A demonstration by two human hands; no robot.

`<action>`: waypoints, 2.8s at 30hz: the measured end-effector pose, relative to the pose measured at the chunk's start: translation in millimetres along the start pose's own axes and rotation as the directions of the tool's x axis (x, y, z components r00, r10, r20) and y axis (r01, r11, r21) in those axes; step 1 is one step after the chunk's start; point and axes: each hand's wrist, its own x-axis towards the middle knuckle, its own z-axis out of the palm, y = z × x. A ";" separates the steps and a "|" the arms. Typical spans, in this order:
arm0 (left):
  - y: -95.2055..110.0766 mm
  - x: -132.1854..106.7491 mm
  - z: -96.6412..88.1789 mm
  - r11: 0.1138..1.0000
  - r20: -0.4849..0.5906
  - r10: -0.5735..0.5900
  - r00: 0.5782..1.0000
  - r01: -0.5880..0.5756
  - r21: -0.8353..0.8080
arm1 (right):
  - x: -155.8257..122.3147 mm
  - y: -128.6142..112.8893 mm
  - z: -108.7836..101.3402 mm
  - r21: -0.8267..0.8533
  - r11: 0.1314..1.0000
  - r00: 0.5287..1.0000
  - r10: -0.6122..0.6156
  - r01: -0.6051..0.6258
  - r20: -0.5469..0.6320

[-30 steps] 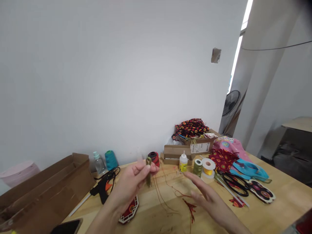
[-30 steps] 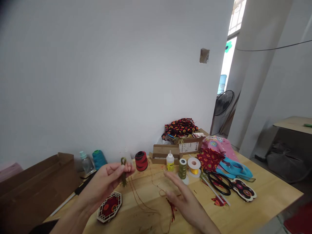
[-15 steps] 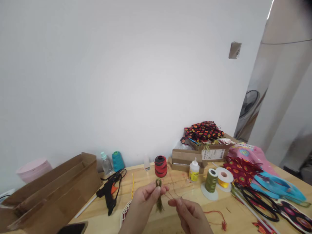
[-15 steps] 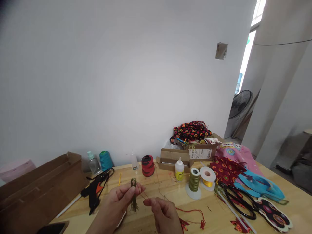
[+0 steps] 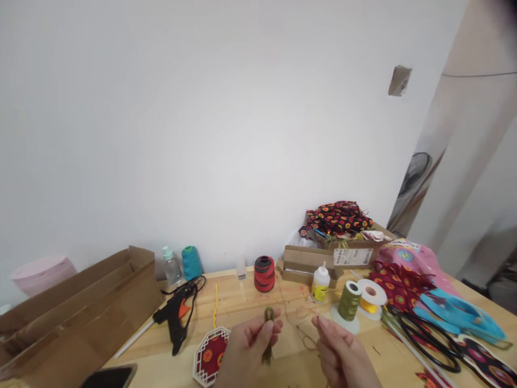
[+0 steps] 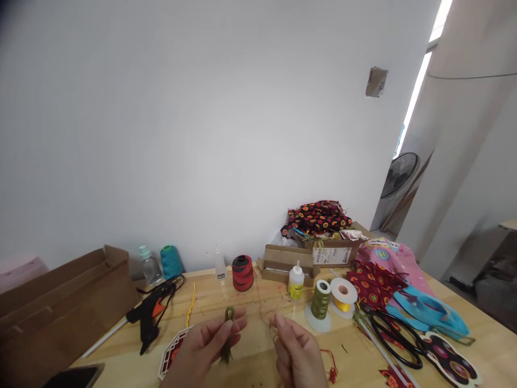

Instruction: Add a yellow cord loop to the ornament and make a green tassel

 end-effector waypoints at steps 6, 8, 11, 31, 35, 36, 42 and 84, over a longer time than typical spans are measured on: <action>9.3 -13.8 15.5 0.998 0.081 -0.059 0.995 0.060 -0.012 | 0.6 -2.4 14.8 -0.194 0.977 0.991 -0.104 0.087 -0.081; 11.0 -15.6 18.3 0.998 0.119 -0.056 0.991 0.057 -0.004 | 0.0 -0.9 21.4 -0.269 0.961 0.995 -0.087 0.069 -0.055; 11.0 -16.2 19.4 0.999 0.178 -0.034 0.984 0.028 0.041 | -0.6 -0.6 29.1 -0.323 0.946 1.000 -0.027 0.030 0.015; 10.7 -19.7 21.2 0.965 0.167 0.031 0.986 -0.073 0.254 | 9.3 -9.0 34.5 -0.584 0.801 0.991 -0.114 0.132 0.069; 11.7 -20.1 20.6 0.954 0.183 0.022 0.983 -0.076 0.291 | 6.8 -13.3 40.4 -0.587 0.801 0.993 -0.098 0.114 0.059; 11.4 -20.1 20.6 0.952 0.188 0.023 0.982 -0.079 0.296 | 6.0 -14.7 42.1 -0.579 0.809 0.995 -0.085 0.102 0.056; 8.7 -20.6 19.7 0.966 0.220 0.005 0.975 -0.061 0.252 | 4.1 -16.0 42.7 -0.457 0.888 0.994 0.008 0.042 0.107; 4.9 -22.3 2.8 0.999 0.042 -0.024 0.999 0.025 -0.038 | -1.6 -63.0 24.8 -0.758 0.632 0.972 0.029 0.164 0.234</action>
